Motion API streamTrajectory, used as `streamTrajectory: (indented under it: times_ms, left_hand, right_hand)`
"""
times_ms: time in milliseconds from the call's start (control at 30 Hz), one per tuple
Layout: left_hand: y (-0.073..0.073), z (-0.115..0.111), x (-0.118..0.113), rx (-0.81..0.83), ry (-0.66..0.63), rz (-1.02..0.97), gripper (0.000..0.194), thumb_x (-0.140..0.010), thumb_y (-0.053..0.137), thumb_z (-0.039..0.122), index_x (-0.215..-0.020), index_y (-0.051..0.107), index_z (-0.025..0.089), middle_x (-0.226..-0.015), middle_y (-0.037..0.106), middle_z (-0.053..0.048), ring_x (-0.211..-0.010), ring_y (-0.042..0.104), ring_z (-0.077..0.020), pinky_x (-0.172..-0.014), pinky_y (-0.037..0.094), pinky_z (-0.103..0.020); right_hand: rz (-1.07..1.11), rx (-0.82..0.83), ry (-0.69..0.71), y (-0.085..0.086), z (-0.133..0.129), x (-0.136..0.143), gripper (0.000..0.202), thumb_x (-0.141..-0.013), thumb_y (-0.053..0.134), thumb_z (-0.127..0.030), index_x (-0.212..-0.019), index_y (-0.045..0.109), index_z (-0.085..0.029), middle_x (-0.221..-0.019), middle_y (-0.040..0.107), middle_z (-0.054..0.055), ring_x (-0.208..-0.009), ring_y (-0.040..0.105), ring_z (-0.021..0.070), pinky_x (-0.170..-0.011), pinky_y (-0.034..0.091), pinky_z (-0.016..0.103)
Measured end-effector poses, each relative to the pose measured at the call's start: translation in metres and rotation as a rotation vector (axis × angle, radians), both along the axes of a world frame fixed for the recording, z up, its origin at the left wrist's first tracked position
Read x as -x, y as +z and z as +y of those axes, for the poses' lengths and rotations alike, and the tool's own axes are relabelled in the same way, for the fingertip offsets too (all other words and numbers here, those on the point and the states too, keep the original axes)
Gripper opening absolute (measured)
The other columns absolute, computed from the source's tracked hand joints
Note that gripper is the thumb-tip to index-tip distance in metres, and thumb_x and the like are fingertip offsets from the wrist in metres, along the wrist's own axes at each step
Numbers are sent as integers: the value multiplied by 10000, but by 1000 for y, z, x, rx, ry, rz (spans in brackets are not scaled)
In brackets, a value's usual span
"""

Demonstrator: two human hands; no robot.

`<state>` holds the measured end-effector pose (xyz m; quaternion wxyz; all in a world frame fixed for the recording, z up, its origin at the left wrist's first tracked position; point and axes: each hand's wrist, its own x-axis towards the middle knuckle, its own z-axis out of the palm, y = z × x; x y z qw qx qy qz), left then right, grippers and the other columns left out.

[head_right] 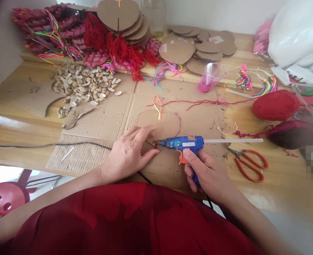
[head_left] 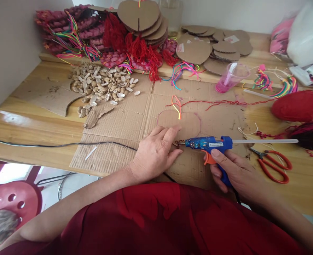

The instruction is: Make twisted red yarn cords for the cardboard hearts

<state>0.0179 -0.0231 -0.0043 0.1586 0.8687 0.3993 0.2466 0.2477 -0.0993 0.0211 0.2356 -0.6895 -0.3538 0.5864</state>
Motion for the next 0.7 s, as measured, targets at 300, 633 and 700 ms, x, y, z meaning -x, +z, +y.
streamTrajectory:
  times_ms: [300,633,700]
  left_hand:
    - [-1,0,1,10,13,1,542,-850,711,315,-1304,446,183,-1134,679,-67,-1063,602,-231,-882,550,-374]
    - [-3,0,1,-6,21,-12,538,-835,725,315,-1276,447,184,-1096,671,-77,-1063,609,-246,-882,542,-391]
    - [-3,0,1,-9,22,-22,539,-830,730,308,-1273,446,190,-1086,675,-75,-1052,613,-243,-873,543,-390]
  right_hand:
    - [25,-47,-25,-2,6,2,509,-855,530,-731,-816,460,-229,-586,512,-74,-348,448,83,-312,297,186]
    - [13,-182,-101,1,15,9,449,-864,572,-669,-853,480,-230,-585,489,-83,-349,432,71,-307,249,159]
    - [-23,-226,-98,5,13,7,453,-876,556,-671,-820,463,-232,-579,494,-79,-350,441,75,-311,258,168]
